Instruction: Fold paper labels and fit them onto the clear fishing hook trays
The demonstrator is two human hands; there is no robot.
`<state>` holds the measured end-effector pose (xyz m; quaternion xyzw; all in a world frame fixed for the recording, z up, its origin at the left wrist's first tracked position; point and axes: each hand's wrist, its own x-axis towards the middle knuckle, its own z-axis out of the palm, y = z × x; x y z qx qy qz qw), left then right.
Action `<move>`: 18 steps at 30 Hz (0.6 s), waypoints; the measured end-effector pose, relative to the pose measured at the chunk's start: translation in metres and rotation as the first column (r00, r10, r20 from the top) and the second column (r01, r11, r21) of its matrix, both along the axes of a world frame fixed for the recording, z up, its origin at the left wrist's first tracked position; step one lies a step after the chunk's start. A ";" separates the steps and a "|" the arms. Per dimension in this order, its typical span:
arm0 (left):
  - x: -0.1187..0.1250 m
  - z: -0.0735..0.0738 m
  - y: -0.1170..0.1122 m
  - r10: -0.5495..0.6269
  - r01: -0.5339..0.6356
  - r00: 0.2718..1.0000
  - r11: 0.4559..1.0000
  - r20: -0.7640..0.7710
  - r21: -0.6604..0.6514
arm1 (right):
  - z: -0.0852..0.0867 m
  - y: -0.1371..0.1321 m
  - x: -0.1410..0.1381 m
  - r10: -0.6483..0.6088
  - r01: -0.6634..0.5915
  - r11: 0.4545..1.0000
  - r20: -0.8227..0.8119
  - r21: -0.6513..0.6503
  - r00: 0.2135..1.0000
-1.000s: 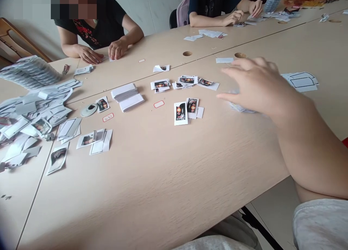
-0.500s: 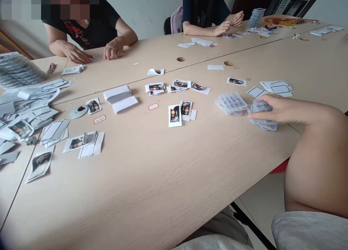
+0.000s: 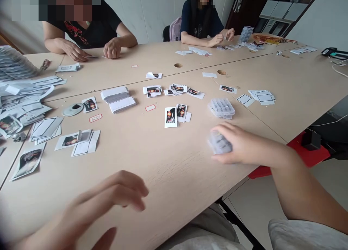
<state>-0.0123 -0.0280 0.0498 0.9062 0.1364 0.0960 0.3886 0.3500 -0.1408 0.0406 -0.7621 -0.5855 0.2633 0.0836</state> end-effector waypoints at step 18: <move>0.047 -0.044 0.032 0.042 0.017 0.993 0.882 -0.114 0.471 | 0.017 0.206 -0.120 0.583 -0.591 0.803 0.102 0.081 0.806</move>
